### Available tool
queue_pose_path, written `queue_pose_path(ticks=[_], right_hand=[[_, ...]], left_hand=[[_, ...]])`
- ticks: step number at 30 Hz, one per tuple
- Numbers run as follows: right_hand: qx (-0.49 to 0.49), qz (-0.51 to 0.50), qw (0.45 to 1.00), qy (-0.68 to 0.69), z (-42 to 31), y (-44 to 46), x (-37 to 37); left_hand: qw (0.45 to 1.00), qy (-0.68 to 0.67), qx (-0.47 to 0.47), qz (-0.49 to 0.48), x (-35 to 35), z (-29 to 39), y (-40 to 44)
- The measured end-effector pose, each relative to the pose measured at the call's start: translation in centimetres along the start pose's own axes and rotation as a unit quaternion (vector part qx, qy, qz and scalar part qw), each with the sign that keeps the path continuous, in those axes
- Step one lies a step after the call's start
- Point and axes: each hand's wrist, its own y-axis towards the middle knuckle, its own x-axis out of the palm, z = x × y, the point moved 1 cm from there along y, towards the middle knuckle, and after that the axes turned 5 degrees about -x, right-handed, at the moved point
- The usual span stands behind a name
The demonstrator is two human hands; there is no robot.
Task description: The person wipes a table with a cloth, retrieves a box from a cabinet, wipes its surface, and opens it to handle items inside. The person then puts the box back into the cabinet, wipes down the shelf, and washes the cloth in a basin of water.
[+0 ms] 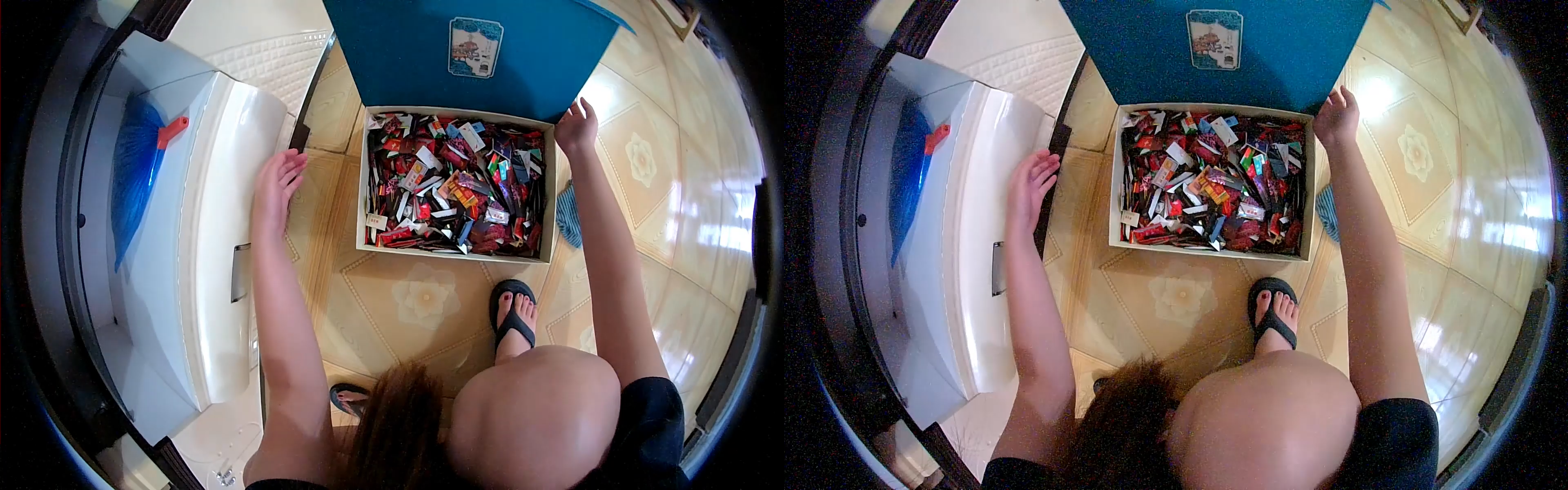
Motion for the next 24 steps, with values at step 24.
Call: queue_pose_path(ticks=[24], right_hand=[[0.080,-0.091,0.833,-0.540,-3.3,-11.4,-9.5]], left_hand=[[0.971,0.182,-0.141,-0.061,0.2,-0.9,0.0]])
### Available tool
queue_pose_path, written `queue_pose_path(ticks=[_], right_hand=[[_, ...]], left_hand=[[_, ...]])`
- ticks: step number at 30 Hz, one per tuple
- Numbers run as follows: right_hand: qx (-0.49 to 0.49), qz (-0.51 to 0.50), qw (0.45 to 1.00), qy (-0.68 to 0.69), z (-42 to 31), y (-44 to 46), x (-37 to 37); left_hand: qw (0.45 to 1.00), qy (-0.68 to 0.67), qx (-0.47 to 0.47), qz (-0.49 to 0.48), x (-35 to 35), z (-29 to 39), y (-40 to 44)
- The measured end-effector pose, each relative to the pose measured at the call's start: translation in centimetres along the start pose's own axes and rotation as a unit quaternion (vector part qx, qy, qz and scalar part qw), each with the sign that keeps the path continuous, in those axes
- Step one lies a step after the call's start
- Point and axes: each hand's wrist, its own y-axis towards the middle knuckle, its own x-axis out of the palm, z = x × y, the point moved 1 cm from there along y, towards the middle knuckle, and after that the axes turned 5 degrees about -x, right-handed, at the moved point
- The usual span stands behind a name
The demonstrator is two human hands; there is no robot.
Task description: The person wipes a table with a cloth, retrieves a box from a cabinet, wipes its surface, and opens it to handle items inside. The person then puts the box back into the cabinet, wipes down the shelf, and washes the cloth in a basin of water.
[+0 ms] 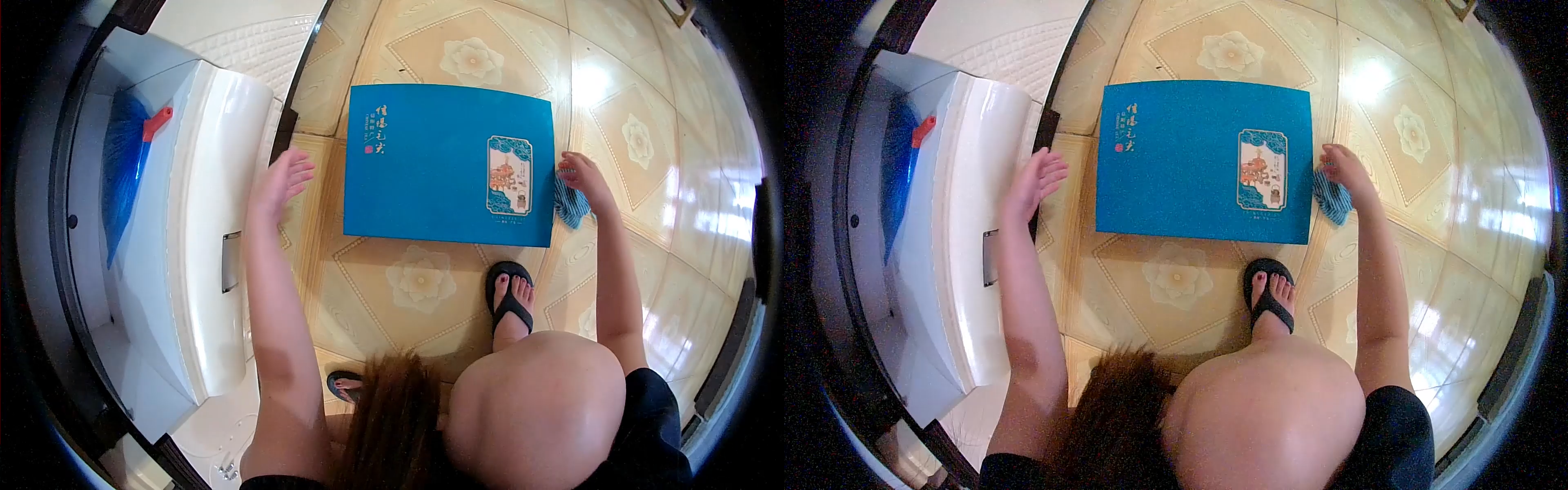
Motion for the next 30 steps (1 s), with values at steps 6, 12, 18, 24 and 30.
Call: queue_pose_path(ticks=[6,12,18,24,30], right_hand=[[0.044,0.025,0.997,-0.062,0.5,-0.8,3.0],[0.102,-0.009,0.993,-0.067,-0.2,-2.2,4.5],[0.037,0.043,0.998,-0.009,4.3,-0.8,4.8],[0.026,0.020,0.997,0.064,5.7,0.1,3.4],[-0.023,0.072,0.997,-0.026,7.3,-0.5,2.3]], left_hand=[[0.996,0.089,0.005,0.008,4.8,-1.7,0.9],[0.989,0.130,0.056,-0.035,8.1,-4.2,3.5],[0.981,0.118,0.051,0.142,11.9,-5.4,2.6],[0.977,0.102,0.060,0.176,13.1,-4.3,1.7],[0.972,0.087,0.099,0.194,11.7,-2.8,-3.4]])
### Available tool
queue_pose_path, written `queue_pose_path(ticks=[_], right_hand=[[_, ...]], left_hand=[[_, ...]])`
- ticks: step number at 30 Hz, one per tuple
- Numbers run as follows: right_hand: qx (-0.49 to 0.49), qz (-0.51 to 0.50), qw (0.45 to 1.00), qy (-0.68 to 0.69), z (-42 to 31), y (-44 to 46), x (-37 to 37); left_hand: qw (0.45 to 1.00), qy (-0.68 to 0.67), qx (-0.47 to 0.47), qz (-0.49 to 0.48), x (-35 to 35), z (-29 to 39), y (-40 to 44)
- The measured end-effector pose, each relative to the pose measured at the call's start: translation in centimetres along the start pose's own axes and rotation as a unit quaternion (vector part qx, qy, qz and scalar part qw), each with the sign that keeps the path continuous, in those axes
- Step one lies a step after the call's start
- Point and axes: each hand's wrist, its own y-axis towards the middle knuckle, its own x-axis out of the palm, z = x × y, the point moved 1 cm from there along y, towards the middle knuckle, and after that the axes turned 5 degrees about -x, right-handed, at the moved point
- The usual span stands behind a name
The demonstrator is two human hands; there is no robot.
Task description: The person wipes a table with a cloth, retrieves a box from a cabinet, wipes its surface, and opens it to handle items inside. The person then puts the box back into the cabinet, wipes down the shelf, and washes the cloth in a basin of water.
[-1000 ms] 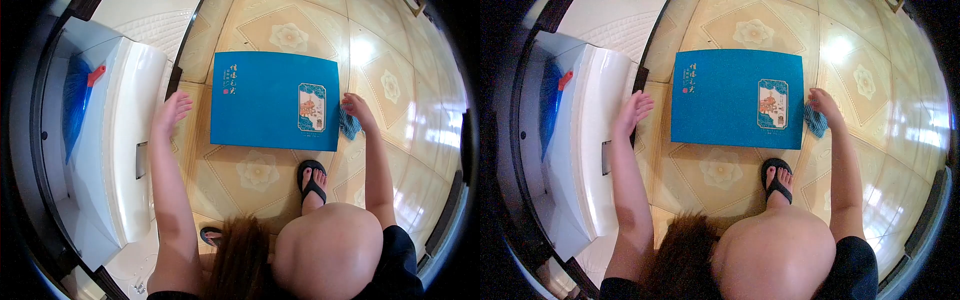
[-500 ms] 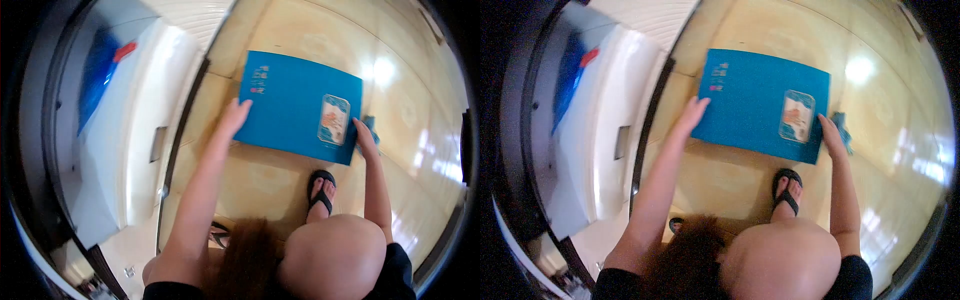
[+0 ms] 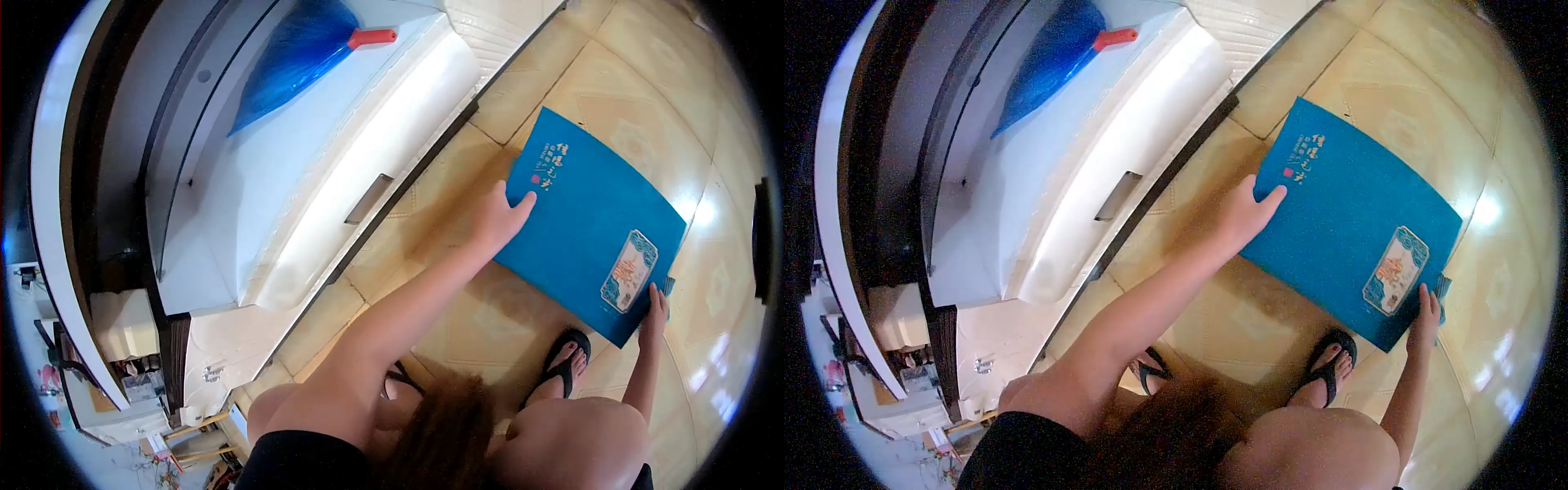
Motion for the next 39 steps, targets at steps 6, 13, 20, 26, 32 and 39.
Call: queue_pose_path(ticks=[6,13,20,26,32,39], right_hand=[[-0.032,-0.015,0.996,0.080,-4.9,-2.1,0.1],[-0.204,-0.002,0.976,0.075,-13.1,-5.4,2.6],[-0.278,-0.123,0.952,0.031,-20.3,-6.7,6.3],[-0.344,-0.294,0.892,0.023,-31.3,-12.2,15.5],[-0.395,-0.447,0.799,0.072,-40.1,-18.3,22.2],[-0.424,-0.579,0.693,-0.071,-46.6,-19.0,30.4]], left_hand=[[0.999,0.006,0.053,-0.002,-6.6,1.3,-5.3],[0.989,-0.091,0.119,0.012,-15.2,1.0,-14.8],[0.982,-0.167,0.057,0.064,-22.5,1.4,-24.0],[0.944,-0.270,-0.011,0.190,-29.8,-4.9,-25.3],[0.917,-0.343,0.043,0.202,-35.7,-7.1,-27.5],[0.906,-0.271,0.009,0.326,-38.6,-11.6,-29.0]])
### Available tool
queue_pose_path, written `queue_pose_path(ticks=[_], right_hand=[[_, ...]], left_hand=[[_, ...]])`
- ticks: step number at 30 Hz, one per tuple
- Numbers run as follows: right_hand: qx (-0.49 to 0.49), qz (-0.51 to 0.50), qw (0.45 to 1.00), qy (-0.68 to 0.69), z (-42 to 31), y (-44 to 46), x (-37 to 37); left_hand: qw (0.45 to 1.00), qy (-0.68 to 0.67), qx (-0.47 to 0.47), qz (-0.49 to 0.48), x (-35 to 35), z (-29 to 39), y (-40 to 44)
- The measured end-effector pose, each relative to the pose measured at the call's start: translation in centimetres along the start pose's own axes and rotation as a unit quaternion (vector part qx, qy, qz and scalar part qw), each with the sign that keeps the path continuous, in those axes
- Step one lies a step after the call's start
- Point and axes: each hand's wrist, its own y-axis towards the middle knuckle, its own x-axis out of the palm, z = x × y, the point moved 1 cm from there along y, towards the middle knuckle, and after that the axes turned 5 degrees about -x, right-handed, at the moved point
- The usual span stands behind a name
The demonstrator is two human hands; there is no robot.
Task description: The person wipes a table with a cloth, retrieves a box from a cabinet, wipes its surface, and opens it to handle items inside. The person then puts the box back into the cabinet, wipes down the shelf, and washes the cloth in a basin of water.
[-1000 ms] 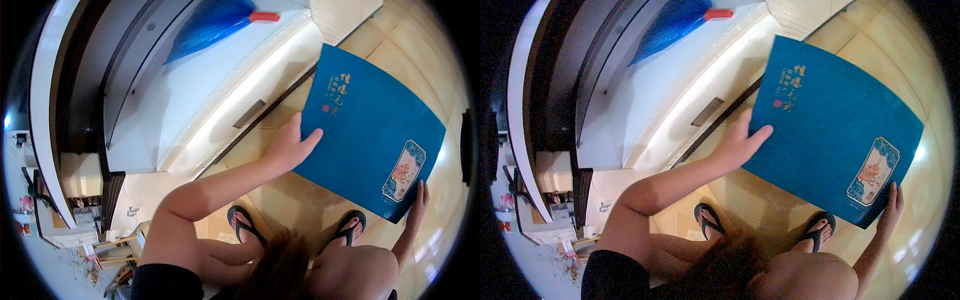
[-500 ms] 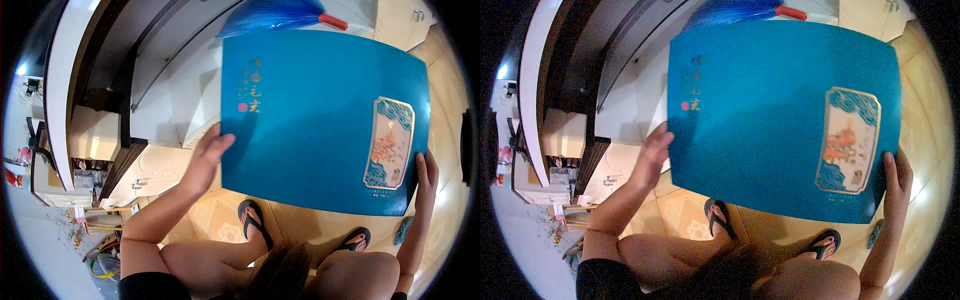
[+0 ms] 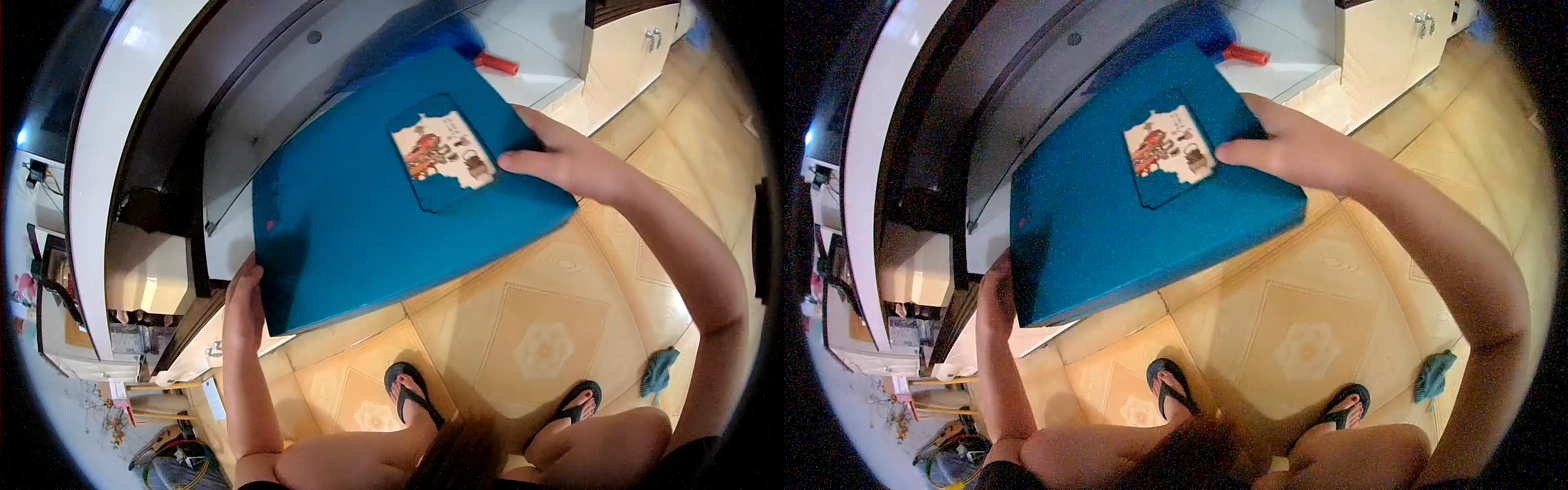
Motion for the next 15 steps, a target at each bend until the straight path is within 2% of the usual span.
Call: queue_pose_path(ticks=[1,2,3,4,5,7,8,9,11,15], right_hand=[[0.006,-0.013,0.999,-0.044,-0.1,1.3,-0.3],[0.012,-0.027,0.996,-0.087,0.1,2.7,-0.4],[0.006,0.011,0.975,-0.220,0.6,3.9,-0.6],[-0.019,-0.003,0.967,-0.256,0.7,4.9,-1.6],[-0.046,-0.016,0.956,-0.289,0.9,6.0,-2.6],[-0.083,0.092,0.925,-0.358,2.0,7.1,-4.1],[-0.098,0.148,0.903,-0.390,2.8,7.4,-4.9],[-0.114,0.194,0.873,-0.433,4.1,7.8,-5.5],[-0.138,0.288,0.798,-0.511,8.2,9.2,-5.9],[-0.059,0.314,0.753,-0.575,11.5,11.6,-6.5]], left_hand=[[1.000,0.020,-0.005,0.016,0.3,0.5,0.1],[0.992,0.105,-0.014,0.062,1.2,1.7,-0.8],[0.954,0.294,0.054,0.037,1.8,3.5,-1.3],[0.892,0.429,0.119,0.076,2.2,4.4,-1.7],[0.805,0.554,0.180,0.114,2.9,5.1,-2.2],[0.814,0.507,0.267,0.094,6.6,6.9,-4.2],[0.833,0.471,0.288,0.029,8.0,7.0,-5.1],[0.822,0.473,0.315,-0.037,9.4,7.1,-6.0],[0.742,0.561,0.358,-0.085,12.4,7.1,-7.3],[0.710,0.587,0.381,-0.078,14.0,5.3,-6.7]])
